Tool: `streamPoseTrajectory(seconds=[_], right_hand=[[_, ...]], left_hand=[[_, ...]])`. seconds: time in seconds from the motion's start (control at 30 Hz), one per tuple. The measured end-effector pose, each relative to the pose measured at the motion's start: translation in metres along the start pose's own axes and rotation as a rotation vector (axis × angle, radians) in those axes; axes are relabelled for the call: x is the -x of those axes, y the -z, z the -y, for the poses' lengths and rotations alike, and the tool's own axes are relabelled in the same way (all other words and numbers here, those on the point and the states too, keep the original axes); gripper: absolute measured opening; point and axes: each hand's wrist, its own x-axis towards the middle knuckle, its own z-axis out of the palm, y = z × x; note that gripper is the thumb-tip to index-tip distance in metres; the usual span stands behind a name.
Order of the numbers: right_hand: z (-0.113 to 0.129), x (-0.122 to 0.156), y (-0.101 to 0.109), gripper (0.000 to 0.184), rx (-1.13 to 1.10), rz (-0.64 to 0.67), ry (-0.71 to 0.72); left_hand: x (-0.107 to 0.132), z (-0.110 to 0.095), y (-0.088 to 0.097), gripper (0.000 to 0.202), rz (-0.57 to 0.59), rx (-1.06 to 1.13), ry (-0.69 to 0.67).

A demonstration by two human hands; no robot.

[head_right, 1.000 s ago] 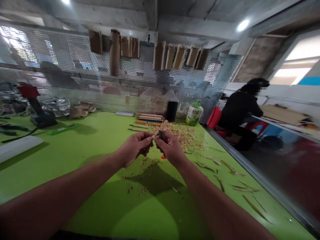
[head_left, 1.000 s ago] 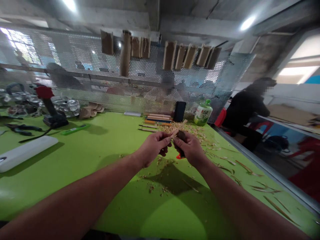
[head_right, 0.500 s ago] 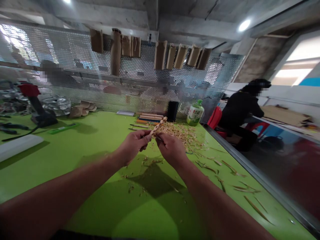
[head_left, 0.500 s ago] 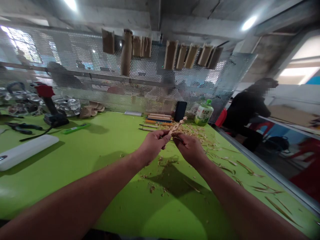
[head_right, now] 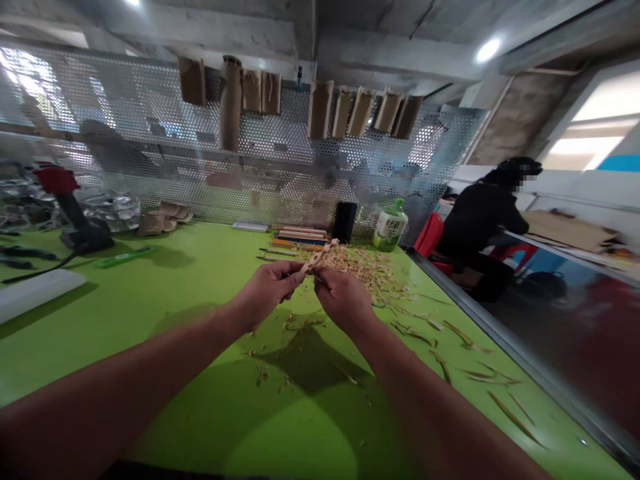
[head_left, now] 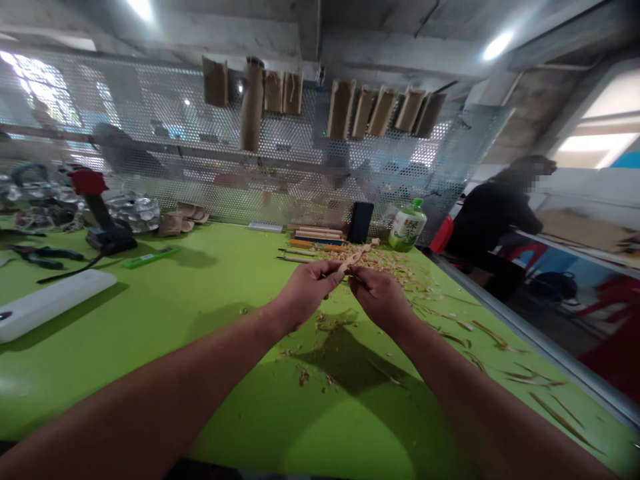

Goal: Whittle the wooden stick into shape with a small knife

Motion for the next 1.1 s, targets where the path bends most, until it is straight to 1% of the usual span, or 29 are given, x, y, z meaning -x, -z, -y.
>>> streamPoseTrajectory(seconds=[0.13, 0.27, 0.4, 0.47, 0.57, 0.63, 0.7, 0.73, 0.9, 1.0, 1.1], right_hand=[[-0.002, 0.000, -0.001, 0.032, 0.002, -0.010, -0.001], [-0.002, 0.000, -0.001, 0.028, 0.005, -0.011, -0.001], [-0.002, 0.000, -0.001, 0.028, 0.045, 0.003, 0.008], [0.000, 0.000, 0.000, 0.028, 0.108, 0.010, -0.013], [0.004, 0.001, -0.001, 0.027, 0.262, 0.021, -0.053], [0.007, 0.002, -0.002, 0.027, 0.351, 0.024, -0.077], [0.009, 0.002, -0.003, 0.027, 0.413, 0.012, -0.086], [0.010, 0.002, -0.003, 0.027, 0.440, 0.001, -0.084], [0.014, -0.001, -0.002, 0.024, 0.544, -0.055, -0.056], [0.018, -0.002, -0.003, 0.026, 0.572, -0.070, -0.052], [0.020, -0.002, -0.006, 0.028, 0.510, -0.083, -0.077]], left_hand=[[-0.001, 0.001, 0.001, 0.032, 0.022, -0.067, -0.063], [-0.002, 0.001, 0.002, 0.028, 0.039, -0.112, -0.101], [-0.004, 0.003, 0.003, 0.024, 0.060, -0.179, -0.196], [-0.004, 0.004, 0.003, 0.022, 0.053, -0.220, -0.246], [-0.002, 0.005, 0.001, 0.019, -0.010, -0.256, -0.270], [0.000, 0.006, -0.003, 0.018, -0.044, -0.226, -0.220], [0.003, 0.005, -0.008, 0.017, -0.056, -0.160, -0.132], [0.005, 0.005, -0.011, 0.017, -0.054, -0.125, -0.082], [0.017, -0.003, -0.019, 0.018, -0.116, 0.043, 0.123], [0.020, -0.007, -0.020, 0.017, -0.122, 0.129, 0.222], [0.019, -0.008, -0.019, 0.013, -0.098, 0.240, 0.279]])
